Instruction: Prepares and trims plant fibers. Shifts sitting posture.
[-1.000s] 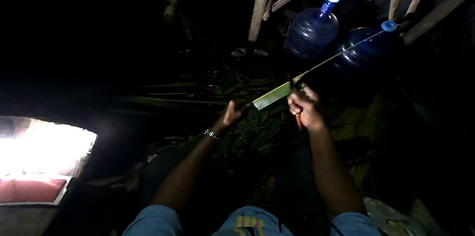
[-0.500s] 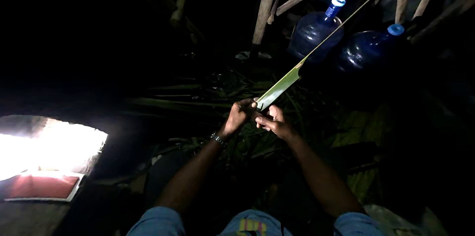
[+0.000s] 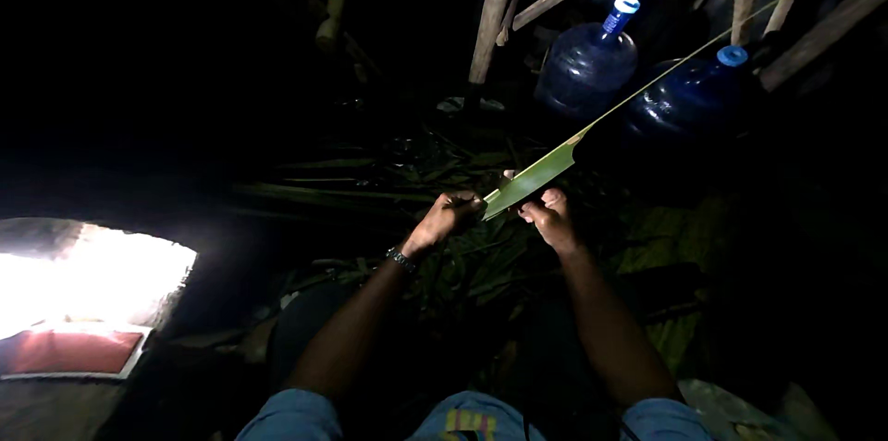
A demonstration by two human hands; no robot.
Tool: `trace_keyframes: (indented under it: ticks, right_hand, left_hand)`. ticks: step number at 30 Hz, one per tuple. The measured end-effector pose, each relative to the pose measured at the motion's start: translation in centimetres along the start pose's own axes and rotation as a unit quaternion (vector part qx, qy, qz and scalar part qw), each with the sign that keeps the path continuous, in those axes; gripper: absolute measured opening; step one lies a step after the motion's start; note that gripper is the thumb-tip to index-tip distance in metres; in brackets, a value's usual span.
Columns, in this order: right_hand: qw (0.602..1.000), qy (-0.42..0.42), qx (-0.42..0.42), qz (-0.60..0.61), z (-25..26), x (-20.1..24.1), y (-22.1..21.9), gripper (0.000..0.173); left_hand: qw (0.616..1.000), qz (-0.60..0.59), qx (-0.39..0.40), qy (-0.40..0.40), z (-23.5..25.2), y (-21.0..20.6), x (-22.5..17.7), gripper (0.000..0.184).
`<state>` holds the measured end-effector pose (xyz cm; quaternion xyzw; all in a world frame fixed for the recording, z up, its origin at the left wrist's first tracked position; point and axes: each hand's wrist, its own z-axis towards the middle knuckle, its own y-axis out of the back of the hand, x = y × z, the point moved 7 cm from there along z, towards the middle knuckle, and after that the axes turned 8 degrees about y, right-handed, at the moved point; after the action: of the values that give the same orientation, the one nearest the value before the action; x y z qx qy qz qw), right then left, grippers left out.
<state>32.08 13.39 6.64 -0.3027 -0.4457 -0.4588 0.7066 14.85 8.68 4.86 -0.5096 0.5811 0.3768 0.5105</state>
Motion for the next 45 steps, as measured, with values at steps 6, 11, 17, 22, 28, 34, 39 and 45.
trace_keyframes:
  ticks: [6,11,17,22,28,34,39,45]
  right_hand:
    - [0.989,0.024,-0.112,-0.088,-0.4,0.9,2.1,0.025]
    - [0.981,0.051,-0.181,-0.037,0.5,0.8,5.1,0.035]
    - [0.981,0.037,-0.188,-0.011,0.6,0.5,5.2,0.041]
    - [0.975,-0.016,-0.223,-0.006,0.8,0.4,6.3,0.041]
    - [0.978,0.029,-0.205,0.03,1.2,1.6,9.5,0.038]
    - [0.995,-0.055,0.079,0.01,-0.2,-0.6,0.4,0.045]
    - [0.988,-0.083,0.12,0.055,-1.0,-1.8,-4.4,0.032]
    - [0.99,-0.083,0.057,0.099,-0.7,-1.6,-4.1,0.018]
  left_hand:
    - [0.999,0.015,0.01,0.03,0.0,-0.2,0.2,0.025]
    - [0.999,0.028,0.001,0.042,0.0,0.2,0.2,0.024]
    - [0.998,0.056,-0.008,0.033,0.1,0.6,0.0,0.026]
    - [0.994,0.094,-0.031,0.044,0.0,1.4,0.1,0.021]
    - [0.993,0.076,-0.076,0.038,-0.1,3.4,0.7,0.021]
    - [0.994,0.038,-0.067,0.08,-0.1,2.4,0.6,0.022]
    - [0.99,-0.038,-0.05,0.122,-0.9,1.3,0.3,0.029]
    - [0.991,-0.04,-0.013,0.126,-0.2,1.3,1.1,0.026]
